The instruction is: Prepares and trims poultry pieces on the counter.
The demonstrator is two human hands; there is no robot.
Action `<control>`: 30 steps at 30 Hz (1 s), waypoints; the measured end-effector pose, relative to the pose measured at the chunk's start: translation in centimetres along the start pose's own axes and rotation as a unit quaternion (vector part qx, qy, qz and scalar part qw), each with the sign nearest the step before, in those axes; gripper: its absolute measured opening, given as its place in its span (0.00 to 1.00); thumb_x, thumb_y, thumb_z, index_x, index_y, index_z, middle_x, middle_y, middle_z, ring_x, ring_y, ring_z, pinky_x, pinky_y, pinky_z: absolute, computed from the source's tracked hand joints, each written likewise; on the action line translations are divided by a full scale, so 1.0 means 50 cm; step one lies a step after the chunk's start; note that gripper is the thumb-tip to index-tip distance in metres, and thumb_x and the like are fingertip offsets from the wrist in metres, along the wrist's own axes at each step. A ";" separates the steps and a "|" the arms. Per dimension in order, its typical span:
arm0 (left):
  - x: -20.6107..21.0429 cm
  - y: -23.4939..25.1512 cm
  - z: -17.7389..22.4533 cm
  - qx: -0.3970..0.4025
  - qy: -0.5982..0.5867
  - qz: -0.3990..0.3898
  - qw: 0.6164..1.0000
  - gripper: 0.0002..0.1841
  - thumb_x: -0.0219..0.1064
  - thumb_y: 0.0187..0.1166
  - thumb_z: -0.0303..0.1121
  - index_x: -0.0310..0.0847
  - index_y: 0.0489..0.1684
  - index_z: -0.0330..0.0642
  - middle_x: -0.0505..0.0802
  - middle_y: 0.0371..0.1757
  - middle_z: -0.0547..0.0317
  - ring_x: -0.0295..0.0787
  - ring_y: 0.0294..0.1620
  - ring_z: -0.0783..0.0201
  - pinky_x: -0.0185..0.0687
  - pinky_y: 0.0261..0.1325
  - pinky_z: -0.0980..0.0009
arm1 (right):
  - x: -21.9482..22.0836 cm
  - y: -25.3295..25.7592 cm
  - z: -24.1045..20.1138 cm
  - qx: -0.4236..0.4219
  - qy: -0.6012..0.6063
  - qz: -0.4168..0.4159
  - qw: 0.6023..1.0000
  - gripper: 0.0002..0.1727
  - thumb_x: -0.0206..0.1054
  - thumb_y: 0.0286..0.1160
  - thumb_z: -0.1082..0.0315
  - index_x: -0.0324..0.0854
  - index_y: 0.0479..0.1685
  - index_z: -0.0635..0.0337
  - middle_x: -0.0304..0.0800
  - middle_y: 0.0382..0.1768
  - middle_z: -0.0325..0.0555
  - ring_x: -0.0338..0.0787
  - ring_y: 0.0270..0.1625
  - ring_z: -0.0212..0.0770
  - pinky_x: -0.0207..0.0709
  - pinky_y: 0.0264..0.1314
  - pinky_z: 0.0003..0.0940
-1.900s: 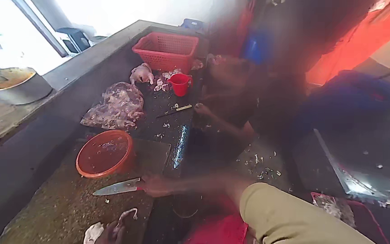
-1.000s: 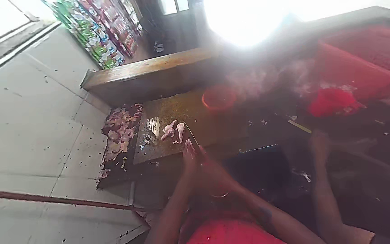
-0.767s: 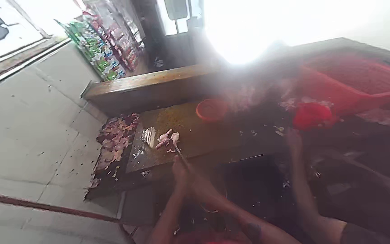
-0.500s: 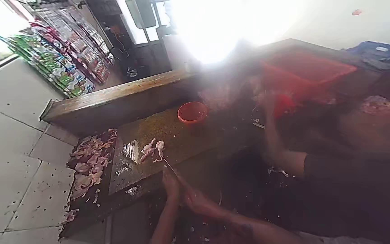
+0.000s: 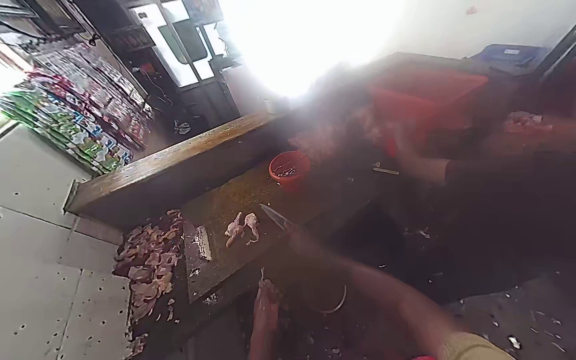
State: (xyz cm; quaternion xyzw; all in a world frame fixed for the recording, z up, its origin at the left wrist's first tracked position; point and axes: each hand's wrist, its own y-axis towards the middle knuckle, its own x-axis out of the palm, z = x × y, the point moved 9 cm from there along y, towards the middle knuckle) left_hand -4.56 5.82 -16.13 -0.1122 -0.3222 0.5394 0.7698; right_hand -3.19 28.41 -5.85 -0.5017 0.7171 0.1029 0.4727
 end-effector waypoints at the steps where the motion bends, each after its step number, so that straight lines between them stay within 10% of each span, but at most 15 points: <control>1: -0.011 -0.006 -0.005 -0.008 -0.003 -0.009 1.000 0.08 0.51 0.92 0.33 0.71 0.57 0.42 0.81 0.34 0.61 0.82 0.31 0.66 0.85 0.40 0.65 | -0.009 0.033 0.017 0.020 -0.025 0.008 0.999 0.37 0.60 0.79 0.67 0.58 0.93 0.48 0.67 0.81 0.69 0.85 0.66 0.70 0.81 0.61 0.68; 7: -0.021 -0.055 0.009 -0.036 -0.049 -0.060 0.996 0.18 0.43 0.93 0.29 0.61 0.78 0.37 0.90 0.58 0.46 0.92 0.54 0.55 0.87 0.60 0.56 | -0.021 0.067 0.018 -0.037 -0.072 0.083 0.993 0.26 0.59 0.80 0.65 0.78 0.79 0.52 0.77 0.78 0.59 0.71 0.83 0.63 0.62 0.83 0.66; 12: -0.001 -0.074 0.036 0.007 0.012 -0.088 0.996 0.25 0.36 0.97 0.35 0.57 0.86 0.31 0.80 0.78 0.43 0.81 0.72 0.59 0.77 0.74 0.63 | 0.178 -0.138 -0.080 -0.191 0.089 -0.158 0.965 0.24 0.62 0.87 0.54 0.80 0.76 0.54 0.87 0.69 0.53 0.86 0.72 0.49 0.73 0.80 0.51; 16: 0.022 -0.068 0.021 0.016 0.143 -0.075 0.987 0.24 0.40 0.95 0.32 0.61 0.86 0.31 0.76 0.82 0.44 0.75 0.79 0.61 0.71 0.80 0.64 | 0.249 -0.185 -0.055 -0.148 0.143 -0.152 0.967 0.30 0.63 0.86 0.57 0.71 0.83 0.63 0.82 0.75 0.57 0.82 0.77 0.48 0.69 0.85 0.47; 30: 0.062 -0.058 -0.048 -0.023 0.255 -0.125 0.959 0.20 0.49 0.93 0.33 0.72 0.76 0.33 0.88 0.61 0.48 0.86 0.56 0.64 0.83 0.61 0.65 | 0.255 -0.196 0.017 -0.052 0.077 -0.147 0.985 0.25 0.49 0.92 0.57 0.70 0.81 0.60 0.88 0.64 0.59 0.88 0.68 0.54 0.77 0.74 0.54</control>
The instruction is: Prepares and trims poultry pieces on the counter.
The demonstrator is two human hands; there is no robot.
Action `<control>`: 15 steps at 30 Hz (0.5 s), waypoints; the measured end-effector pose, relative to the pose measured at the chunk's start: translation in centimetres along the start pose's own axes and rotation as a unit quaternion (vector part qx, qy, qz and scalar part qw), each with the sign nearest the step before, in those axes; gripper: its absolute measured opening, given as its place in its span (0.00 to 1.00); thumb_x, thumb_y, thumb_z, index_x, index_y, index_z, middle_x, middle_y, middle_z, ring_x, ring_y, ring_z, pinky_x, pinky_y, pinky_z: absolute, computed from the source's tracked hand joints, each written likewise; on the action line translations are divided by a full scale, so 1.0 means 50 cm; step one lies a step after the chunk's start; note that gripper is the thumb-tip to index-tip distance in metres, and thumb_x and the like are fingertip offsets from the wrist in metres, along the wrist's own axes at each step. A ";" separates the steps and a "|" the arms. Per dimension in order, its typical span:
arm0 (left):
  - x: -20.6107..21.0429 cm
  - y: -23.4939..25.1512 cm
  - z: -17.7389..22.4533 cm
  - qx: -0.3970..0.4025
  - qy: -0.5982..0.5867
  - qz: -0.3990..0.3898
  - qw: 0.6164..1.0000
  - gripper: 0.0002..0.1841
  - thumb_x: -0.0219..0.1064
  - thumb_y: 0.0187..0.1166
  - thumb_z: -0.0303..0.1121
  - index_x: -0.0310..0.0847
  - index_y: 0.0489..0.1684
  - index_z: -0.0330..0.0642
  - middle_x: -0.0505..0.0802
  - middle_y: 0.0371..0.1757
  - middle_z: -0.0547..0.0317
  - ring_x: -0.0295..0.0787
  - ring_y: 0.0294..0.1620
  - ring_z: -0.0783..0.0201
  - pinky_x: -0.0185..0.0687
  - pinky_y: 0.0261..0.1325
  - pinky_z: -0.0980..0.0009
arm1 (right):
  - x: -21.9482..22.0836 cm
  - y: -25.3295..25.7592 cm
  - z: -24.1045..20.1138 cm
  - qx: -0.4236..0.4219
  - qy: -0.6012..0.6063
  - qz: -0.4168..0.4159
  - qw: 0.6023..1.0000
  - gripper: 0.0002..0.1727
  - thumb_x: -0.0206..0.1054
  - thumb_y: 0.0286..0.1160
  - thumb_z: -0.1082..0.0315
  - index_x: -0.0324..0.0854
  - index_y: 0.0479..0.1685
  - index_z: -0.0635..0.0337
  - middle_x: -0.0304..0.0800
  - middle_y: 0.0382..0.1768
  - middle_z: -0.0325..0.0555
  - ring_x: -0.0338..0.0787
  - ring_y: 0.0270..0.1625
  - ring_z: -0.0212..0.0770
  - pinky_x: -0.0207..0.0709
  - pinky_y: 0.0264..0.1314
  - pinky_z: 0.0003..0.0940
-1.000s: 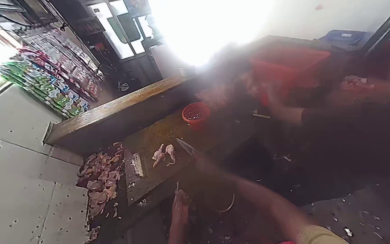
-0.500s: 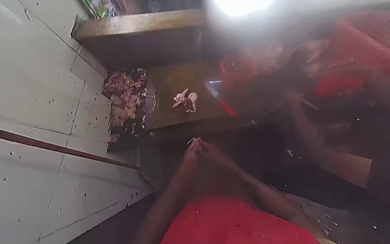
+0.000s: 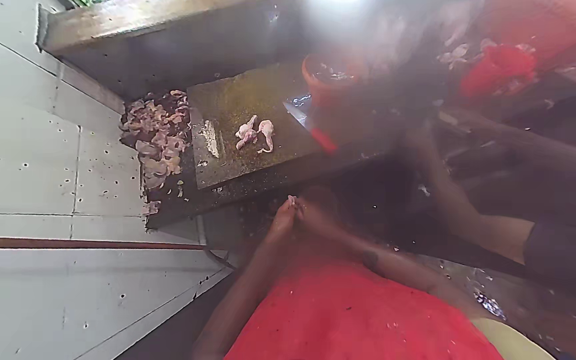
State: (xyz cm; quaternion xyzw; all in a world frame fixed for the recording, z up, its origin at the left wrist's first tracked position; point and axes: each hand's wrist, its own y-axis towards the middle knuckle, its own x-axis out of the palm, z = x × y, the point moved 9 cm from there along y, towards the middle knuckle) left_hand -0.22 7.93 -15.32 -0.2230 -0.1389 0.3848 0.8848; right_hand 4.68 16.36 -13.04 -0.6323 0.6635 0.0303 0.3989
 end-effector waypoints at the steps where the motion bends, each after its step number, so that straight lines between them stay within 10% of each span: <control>1: -0.003 -0.001 -0.001 -0.002 0.000 0.001 1.000 0.20 0.48 0.93 0.33 0.72 0.76 0.33 0.88 0.62 0.48 0.86 0.57 0.64 0.83 0.61 0.65 | 0.002 0.000 0.000 -0.008 0.010 -0.005 1.000 0.26 0.49 0.93 0.57 0.69 0.82 0.60 0.88 0.65 0.59 0.88 0.69 0.54 0.76 0.76 0.54; 6: -0.008 -0.009 -0.008 -0.029 0.017 -0.002 0.999 0.22 0.46 0.95 0.34 0.68 0.81 0.32 0.85 0.71 0.43 0.84 0.67 0.58 0.81 0.71 0.60 | -0.003 0.003 0.000 -0.069 0.003 -0.047 0.996 0.27 0.52 0.92 0.57 0.70 0.82 0.64 0.86 0.67 0.63 0.87 0.70 0.56 0.74 0.78 0.56; 15: 0.009 -0.022 -0.029 -0.071 -0.016 0.009 0.997 0.16 0.51 0.92 0.29 0.77 0.69 0.32 0.90 0.58 0.46 0.89 0.55 0.60 0.86 0.62 0.62 | 0.019 -0.004 0.042 0.027 0.024 0.005 0.999 0.25 0.50 0.91 0.57 0.73 0.78 0.60 0.90 0.60 0.61 0.89 0.65 0.58 0.79 0.71 0.58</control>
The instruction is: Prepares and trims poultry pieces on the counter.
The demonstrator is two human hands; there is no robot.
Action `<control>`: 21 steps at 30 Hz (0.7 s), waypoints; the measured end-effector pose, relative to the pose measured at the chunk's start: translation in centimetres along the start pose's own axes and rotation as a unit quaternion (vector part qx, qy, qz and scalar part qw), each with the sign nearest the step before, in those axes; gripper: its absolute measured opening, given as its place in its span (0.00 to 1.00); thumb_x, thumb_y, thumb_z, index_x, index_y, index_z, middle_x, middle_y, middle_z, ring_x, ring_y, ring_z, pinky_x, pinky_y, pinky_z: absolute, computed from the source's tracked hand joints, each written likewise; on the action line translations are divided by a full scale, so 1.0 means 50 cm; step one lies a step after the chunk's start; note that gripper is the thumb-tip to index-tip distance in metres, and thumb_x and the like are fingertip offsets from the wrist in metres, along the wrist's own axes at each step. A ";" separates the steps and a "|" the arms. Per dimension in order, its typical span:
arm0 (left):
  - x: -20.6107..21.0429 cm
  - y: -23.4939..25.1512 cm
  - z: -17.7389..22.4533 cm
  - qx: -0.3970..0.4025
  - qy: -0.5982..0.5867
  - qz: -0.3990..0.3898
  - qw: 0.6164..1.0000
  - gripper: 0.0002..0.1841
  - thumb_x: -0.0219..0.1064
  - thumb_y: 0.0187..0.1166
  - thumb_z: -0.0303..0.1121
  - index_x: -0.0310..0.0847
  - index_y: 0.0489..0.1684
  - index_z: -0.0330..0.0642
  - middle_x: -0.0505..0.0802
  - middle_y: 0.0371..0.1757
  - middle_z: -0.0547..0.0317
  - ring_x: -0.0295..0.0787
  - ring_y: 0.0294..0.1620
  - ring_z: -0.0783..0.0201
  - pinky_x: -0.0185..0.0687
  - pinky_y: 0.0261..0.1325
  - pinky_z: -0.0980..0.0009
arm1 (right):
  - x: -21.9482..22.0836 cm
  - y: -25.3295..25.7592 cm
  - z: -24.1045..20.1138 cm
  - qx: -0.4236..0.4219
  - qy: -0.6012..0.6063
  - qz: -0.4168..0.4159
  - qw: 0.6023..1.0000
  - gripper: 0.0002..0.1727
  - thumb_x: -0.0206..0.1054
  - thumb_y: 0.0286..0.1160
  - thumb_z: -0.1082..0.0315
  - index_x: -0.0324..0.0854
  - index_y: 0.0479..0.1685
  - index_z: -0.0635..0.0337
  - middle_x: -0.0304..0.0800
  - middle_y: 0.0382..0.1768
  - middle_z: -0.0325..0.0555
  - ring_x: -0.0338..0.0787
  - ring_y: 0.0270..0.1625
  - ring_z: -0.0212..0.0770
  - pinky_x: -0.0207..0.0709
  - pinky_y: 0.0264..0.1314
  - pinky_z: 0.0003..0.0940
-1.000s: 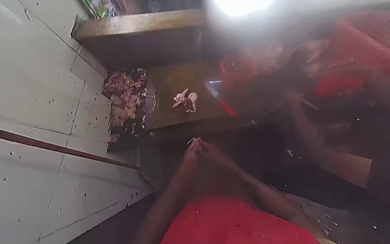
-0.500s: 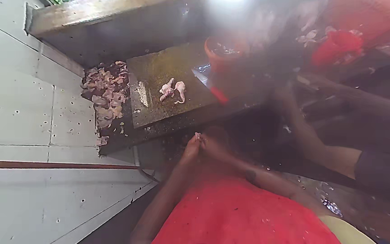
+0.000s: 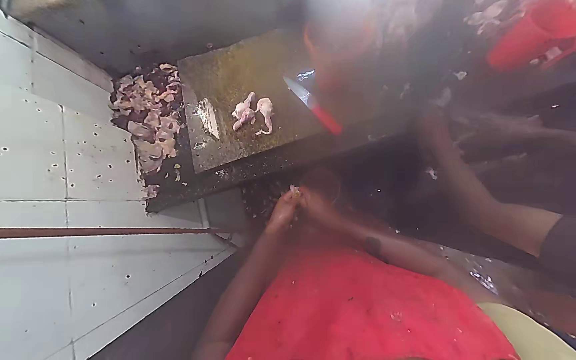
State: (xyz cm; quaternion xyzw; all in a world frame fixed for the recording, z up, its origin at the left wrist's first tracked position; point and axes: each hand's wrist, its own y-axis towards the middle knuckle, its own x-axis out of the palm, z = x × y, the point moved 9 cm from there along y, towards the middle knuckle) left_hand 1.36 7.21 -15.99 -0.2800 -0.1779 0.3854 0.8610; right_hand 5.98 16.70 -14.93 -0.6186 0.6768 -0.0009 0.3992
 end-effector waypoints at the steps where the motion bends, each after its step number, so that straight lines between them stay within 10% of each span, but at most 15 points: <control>1: -0.001 0.001 -0.004 0.002 -0.015 -0.003 1.000 0.17 0.50 0.92 0.29 0.76 0.72 0.32 0.90 0.60 0.45 0.90 0.57 0.59 0.87 0.64 0.61 | -0.001 0.002 0.009 0.002 0.033 0.011 0.999 0.24 0.50 0.91 0.58 0.73 0.77 0.61 0.90 0.59 0.61 0.90 0.65 0.57 0.79 0.70 0.57; 17: -0.030 0.002 -0.057 -0.056 0.015 0.047 0.997 0.14 0.56 0.91 0.33 0.78 0.58 0.28 0.91 0.39 0.48 0.91 0.34 0.62 0.90 0.43 0.65 | 0.014 0.017 0.036 0.009 0.085 0.026 0.996 0.21 0.54 0.88 0.63 0.76 0.72 0.64 0.89 0.58 0.62 0.90 0.62 0.56 0.80 0.69 0.55; 19: -0.037 -0.003 -0.052 -0.052 -0.020 0.039 0.998 0.13 0.53 0.93 0.31 0.79 0.56 0.29 0.89 0.36 0.52 0.89 0.31 0.63 0.90 0.41 0.66 | 0.024 0.020 0.039 0.036 0.148 -0.008 0.988 0.21 0.51 0.90 0.64 0.75 0.74 0.64 0.89 0.56 0.61 0.91 0.55 0.53 0.83 0.62 0.52; 21: -0.048 -0.010 -0.059 -0.058 -0.085 0.021 0.994 0.14 0.48 0.94 0.31 0.78 0.55 0.32 0.87 0.34 0.57 0.87 0.29 0.65 0.89 0.40 0.66 | 0.043 0.019 0.037 0.044 0.258 -0.057 0.963 0.20 0.47 0.94 0.63 0.73 0.73 0.64 0.85 0.40 0.53 0.84 0.31 0.41 0.81 0.35 0.38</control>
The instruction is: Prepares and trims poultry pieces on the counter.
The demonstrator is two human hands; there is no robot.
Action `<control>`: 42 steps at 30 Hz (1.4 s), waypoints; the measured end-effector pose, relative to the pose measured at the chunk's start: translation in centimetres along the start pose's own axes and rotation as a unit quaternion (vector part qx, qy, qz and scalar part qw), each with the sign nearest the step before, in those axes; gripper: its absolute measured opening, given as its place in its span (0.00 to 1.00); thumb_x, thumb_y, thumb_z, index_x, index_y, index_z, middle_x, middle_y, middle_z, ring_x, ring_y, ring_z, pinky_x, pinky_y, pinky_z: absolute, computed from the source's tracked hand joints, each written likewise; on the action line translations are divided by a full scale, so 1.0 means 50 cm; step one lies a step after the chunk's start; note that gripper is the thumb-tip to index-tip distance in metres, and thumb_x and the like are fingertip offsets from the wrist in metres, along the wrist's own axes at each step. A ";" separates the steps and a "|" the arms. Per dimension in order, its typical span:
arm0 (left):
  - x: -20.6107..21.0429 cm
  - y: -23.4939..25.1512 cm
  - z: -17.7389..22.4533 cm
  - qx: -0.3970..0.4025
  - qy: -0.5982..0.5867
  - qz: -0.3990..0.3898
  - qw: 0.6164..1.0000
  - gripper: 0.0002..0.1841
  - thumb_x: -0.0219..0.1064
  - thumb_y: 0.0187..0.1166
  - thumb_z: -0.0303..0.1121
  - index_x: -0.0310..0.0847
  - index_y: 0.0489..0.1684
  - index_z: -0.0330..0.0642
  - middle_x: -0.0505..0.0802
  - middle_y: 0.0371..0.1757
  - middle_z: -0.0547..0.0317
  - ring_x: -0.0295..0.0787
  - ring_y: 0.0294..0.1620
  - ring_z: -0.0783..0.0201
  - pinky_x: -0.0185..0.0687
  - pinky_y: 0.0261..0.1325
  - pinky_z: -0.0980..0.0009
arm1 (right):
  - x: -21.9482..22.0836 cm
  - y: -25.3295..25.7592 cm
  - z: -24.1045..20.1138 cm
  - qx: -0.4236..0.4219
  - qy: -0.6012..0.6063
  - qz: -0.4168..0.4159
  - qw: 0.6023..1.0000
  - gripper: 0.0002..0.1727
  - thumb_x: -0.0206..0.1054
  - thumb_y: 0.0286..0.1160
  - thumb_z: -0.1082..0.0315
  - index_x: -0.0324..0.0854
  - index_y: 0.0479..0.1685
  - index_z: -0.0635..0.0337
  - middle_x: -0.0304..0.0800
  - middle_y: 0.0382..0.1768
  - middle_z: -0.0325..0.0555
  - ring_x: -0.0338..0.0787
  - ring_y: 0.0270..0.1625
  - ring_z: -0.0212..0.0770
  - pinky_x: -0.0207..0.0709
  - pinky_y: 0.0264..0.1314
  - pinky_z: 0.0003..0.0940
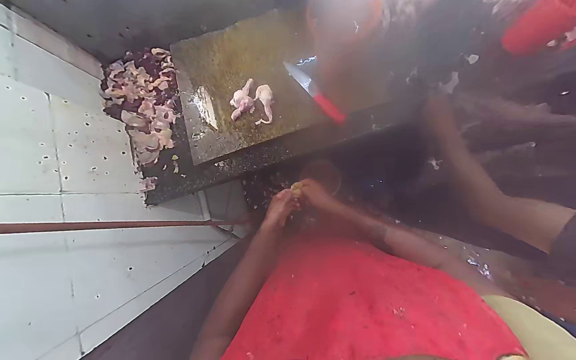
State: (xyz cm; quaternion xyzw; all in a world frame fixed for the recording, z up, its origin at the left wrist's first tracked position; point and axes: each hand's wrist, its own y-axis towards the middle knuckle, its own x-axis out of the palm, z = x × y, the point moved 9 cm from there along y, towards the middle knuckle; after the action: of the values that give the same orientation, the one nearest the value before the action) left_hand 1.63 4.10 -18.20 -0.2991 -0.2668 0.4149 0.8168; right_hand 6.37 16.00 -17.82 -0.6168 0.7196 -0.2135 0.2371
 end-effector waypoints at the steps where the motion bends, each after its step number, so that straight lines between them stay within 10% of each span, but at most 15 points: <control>1: -0.009 0.000 -0.003 -0.005 -0.030 -0.008 1.000 0.14 0.47 0.94 0.32 0.77 0.56 0.34 0.87 0.33 0.58 0.86 0.29 0.65 0.89 0.39 0.67 | 0.011 0.001 0.001 0.004 0.059 -0.040 0.997 0.21 0.44 0.96 0.61 0.71 0.74 0.63 0.83 0.35 0.48 0.80 0.25 0.36 0.79 0.30 0.33; 3: -0.033 -0.002 -0.007 -0.002 -0.042 -0.006 0.999 0.13 0.49 0.94 0.32 0.77 0.56 0.34 0.88 0.32 0.58 0.87 0.29 0.66 0.89 0.39 0.68 | 0.018 0.009 -0.003 -0.002 0.038 -0.084 0.996 0.21 0.45 0.96 0.60 0.71 0.75 0.62 0.86 0.38 0.47 0.83 0.27 0.35 0.81 0.31 0.32; 7: -0.074 -0.011 0.014 0.038 0.086 0.056 0.994 0.14 0.58 0.90 0.32 0.78 0.61 0.28 0.91 0.40 0.50 0.91 0.34 0.63 0.91 0.43 0.66 | 0.011 0.018 -0.054 -0.110 -0.285 0.018 0.952 0.24 0.55 0.91 0.53 0.76 0.80 0.51 0.86 0.68 0.53 0.88 0.67 0.53 0.78 0.72 0.59; 20: -0.102 -0.021 -0.001 0.061 0.117 0.064 0.989 0.12 0.60 0.88 0.29 0.81 0.56 0.28 0.92 0.42 0.47 0.92 0.38 0.61 0.91 0.48 0.64 | 0.099 0.043 -0.094 -0.159 -0.359 -0.034 0.919 0.15 0.61 0.84 0.61 0.88 0.51 0.62 0.92 0.51 0.56 0.91 0.57 0.57 0.81 0.62 0.60; 24: -0.121 -0.024 -0.018 0.044 0.039 0.057 0.997 0.13 0.56 0.91 0.31 0.80 0.59 0.30 0.92 0.42 0.50 0.91 0.39 0.62 0.89 0.48 0.64 | 0.106 0.054 -0.070 -0.086 -0.266 -0.057 0.958 0.19 0.60 0.88 0.58 0.84 0.61 0.65 0.90 0.54 0.61 0.90 0.60 0.58 0.79 0.67 0.59; 29: -0.142 -0.040 -0.020 0.024 -0.103 0.026 0.994 0.16 0.46 0.95 0.32 0.75 0.65 0.33 0.90 0.39 0.54 0.90 0.37 0.61 0.91 0.49 0.62 | 0.141 0.047 -0.027 -0.029 0.085 -0.084 0.992 0.21 0.44 0.94 0.64 0.77 0.68 0.68 0.88 0.48 0.54 0.89 0.42 0.41 0.86 0.48 0.39; 33: -0.163 -0.043 -0.011 0.051 -0.186 0.022 0.981 0.18 0.36 0.94 0.35 0.72 0.37 0.45 0.86 0.30 0.60 0.88 0.36 0.62 0.88 0.49 0.61 | 0.162 0.050 -0.032 -0.041 0.290 -0.090 0.952 0.25 0.36 0.96 0.59 0.75 0.69 0.64 0.88 0.47 0.49 0.89 0.43 0.40 0.87 0.48 0.39; 38: -0.185 -0.064 -0.004 0.060 -0.018 0.080 0.995 0.19 0.47 0.95 0.37 0.76 0.65 0.31 0.91 0.49 0.46 0.92 0.46 0.56 0.90 0.54 0.58 | 0.150 0.049 -0.054 -0.058 -0.019 -0.041 0.997 0.19 0.48 0.94 0.62 0.77 0.69 0.61 0.89 0.46 0.54 0.89 0.38 0.43 0.86 0.43 0.42; 42: -0.179 -0.058 0.004 0.050 0.105 0.090 0.989 0.21 0.62 0.89 0.39 0.71 0.70 0.31 0.90 0.53 0.42 0.93 0.47 0.56 0.90 0.53 0.59 | 0.157 0.057 -0.086 -0.130 -0.220 -0.024 0.967 0.18 0.54 0.90 0.65 0.81 0.65 0.66 0.88 0.59 0.63 0.89 0.62 0.58 0.80 0.67 0.59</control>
State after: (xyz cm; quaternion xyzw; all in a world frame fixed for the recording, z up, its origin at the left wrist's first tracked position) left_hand -1.58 -4.72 -17.68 -0.3223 -0.1303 0.4661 0.8135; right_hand 0.53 8.73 -16.71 -0.6908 0.6567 0.0171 0.3021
